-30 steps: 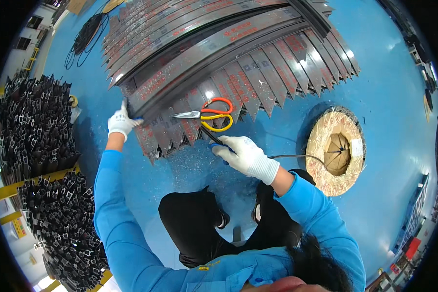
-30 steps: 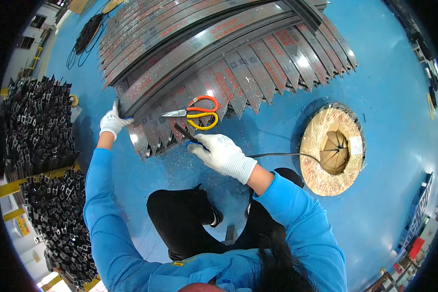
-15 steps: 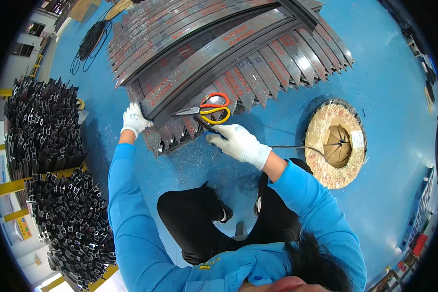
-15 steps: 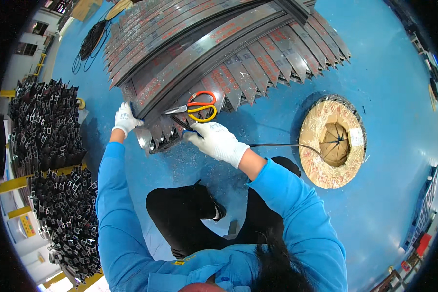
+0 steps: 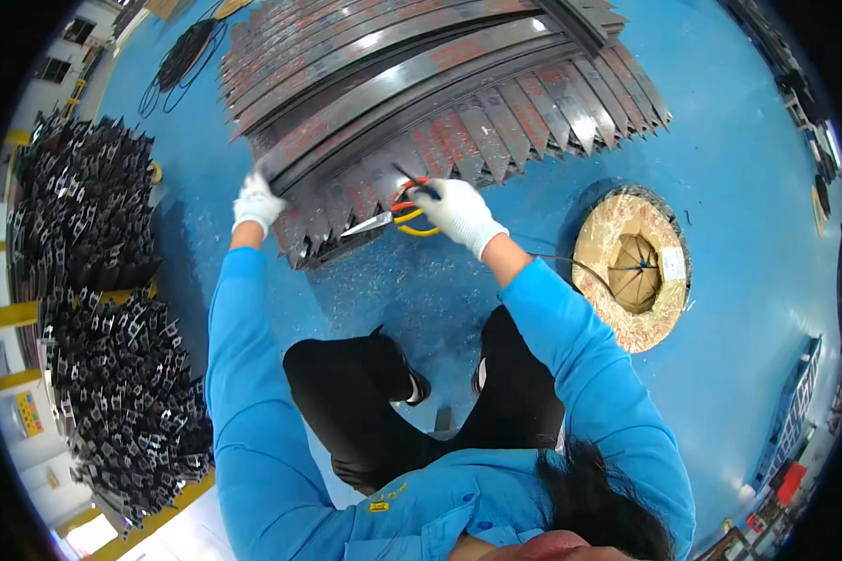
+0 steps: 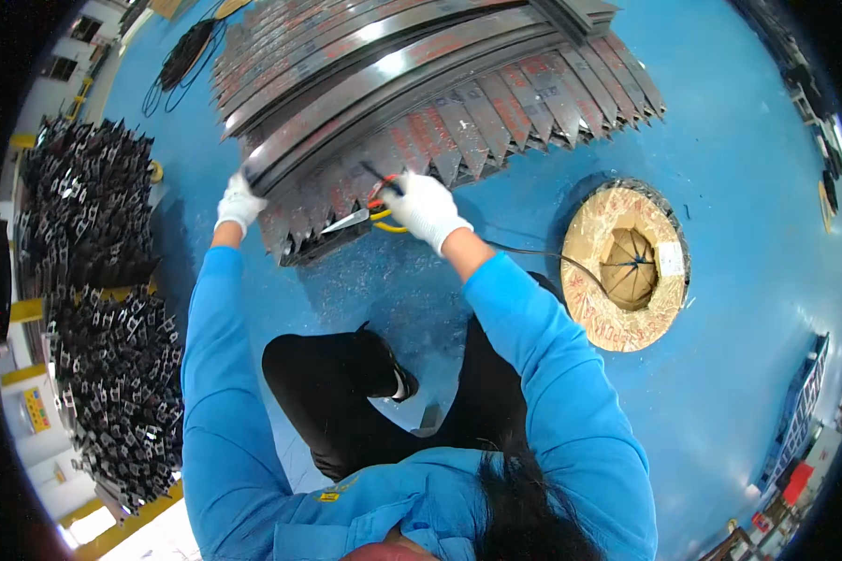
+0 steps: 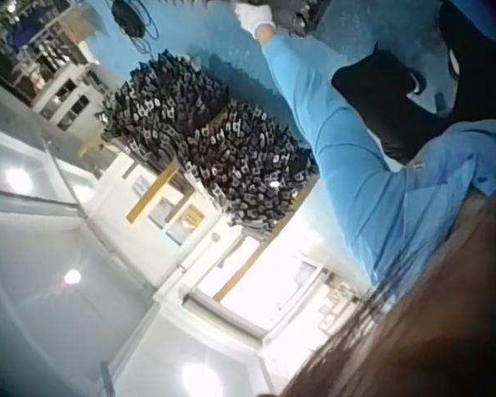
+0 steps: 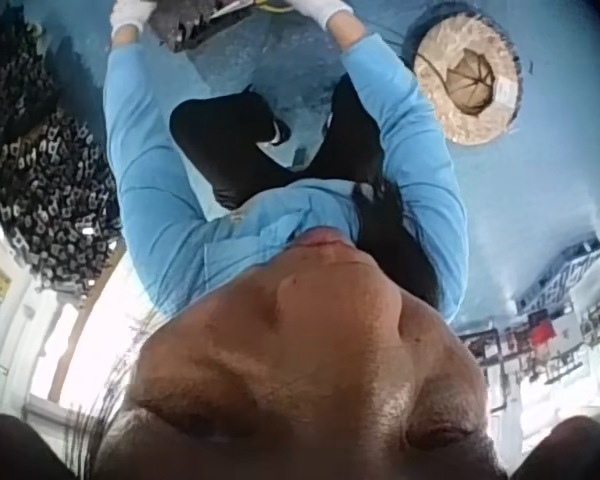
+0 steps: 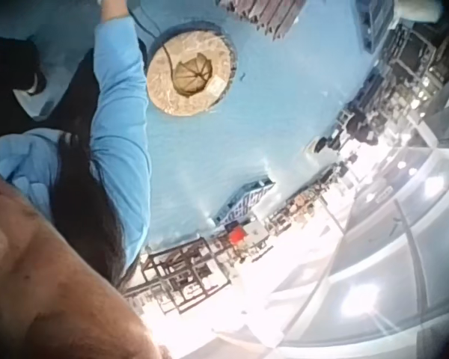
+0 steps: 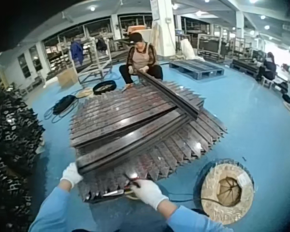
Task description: Wrapping metal components with protective blue plastic and securing them with cords.
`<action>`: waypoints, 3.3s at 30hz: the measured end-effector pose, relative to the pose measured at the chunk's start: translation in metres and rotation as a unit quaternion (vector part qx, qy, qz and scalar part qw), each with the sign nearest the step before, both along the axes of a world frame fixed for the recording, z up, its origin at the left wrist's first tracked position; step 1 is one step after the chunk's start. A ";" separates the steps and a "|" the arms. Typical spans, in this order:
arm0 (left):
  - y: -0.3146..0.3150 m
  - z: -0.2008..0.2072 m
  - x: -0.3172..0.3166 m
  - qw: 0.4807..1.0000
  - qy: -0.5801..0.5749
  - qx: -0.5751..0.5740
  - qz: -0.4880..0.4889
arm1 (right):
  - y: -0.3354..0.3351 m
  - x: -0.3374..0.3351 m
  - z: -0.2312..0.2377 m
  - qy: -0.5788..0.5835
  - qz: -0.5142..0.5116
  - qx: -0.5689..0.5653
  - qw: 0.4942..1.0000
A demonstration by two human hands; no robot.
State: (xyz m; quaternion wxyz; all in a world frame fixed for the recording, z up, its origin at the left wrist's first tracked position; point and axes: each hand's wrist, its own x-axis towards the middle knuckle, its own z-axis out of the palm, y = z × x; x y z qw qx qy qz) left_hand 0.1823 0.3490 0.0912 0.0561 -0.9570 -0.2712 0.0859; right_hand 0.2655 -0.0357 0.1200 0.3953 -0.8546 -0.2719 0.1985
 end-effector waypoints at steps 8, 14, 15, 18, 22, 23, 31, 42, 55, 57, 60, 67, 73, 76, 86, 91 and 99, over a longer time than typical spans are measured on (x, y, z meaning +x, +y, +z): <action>-0.032 -0.012 0.001 0.999 -0.032 0.014 -0.038 | 0.040 -0.014 -0.095 -0.295 0.121 -0.097 0.943; -0.042 -0.033 0.005 0.987 -0.107 0.062 -0.102 | 0.054 0.008 -0.116 -0.349 0.142 -0.148 0.914; -0.043 -0.037 0.005 0.985 -0.119 0.085 -0.096 | 0.055 0.014 -0.116 -0.338 0.146 -0.137 0.920; -0.048 -0.041 0.009 0.987 -0.102 0.095 -0.080 | 0.058 0.022 -0.115 -0.308 0.121 -0.107 0.938; -0.068 -0.026 0.017 0.995 0.008 0.069 -0.074 | 0.058 0.036 -0.103 -0.259 0.032 -0.041 0.964; -0.079 -0.024 0.011 0.992 0.032 0.067 -0.100 | 0.054 0.043 -0.098 -0.187 -0.016 -0.032 0.982; -0.108 0.003 -0.051 0.985 -0.043 0.001 -0.167 | 0.013 0.094 -0.090 0.172 -0.304 0.031 0.936; -0.053 0.053 -0.245 0.972 -0.065 0.187 -0.125 | -0.020 0.073 -0.038 -0.302 -0.241 -0.006 0.922; -0.063 0.066 -0.337 0.964 -0.098 0.239 -0.064 | 0.003 0.043 -0.015 0.260 -0.378 0.265 0.848; -0.072 0.070 -0.344 0.961 -0.100 0.249 -0.069 | 0.006 0.036 -0.010 0.269 -0.360 0.282 0.847; -0.088 0.079 -0.366 0.974 -0.029 0.221 0.044 | 0.021 0.003 -0.008 0.284 -0.328 0.305 0.848; -0.099 0.043 -0.517 0.989 -0.106 0.084 0.059 | 0.075 -0.070 0.017 0.325 -0.213 0.347 0.854; -0.172 0.027 -0.483 0.961 -0.172 0.009 0.218 | 0.084 -0.072 0.036 0.437 0.010 0.308 0.845; -0.188 -0.002 -0.440 0.939 -0.154 -0.065 0.301 | 0.093 -0.073 0.026 0.407 0.094 0.186 0.889; -0.136 0.021 -0.302 0.931 -0.224 -0.122 0.262 | 0.079 -0.066 0.006 0.340 0.057 0.145 0.928; -0.070 0.090 -0.204 0.964 -0.159 -0.147 0.156 | 0.070 -0.076 0.029 0.293 0.039 0.088 0.951; -0.196 0.153 -0.092 0.941 -0.083 -0.321 0.070 | 0.068 -0.098 -0.021 0.143 -0.063 0.135 0.978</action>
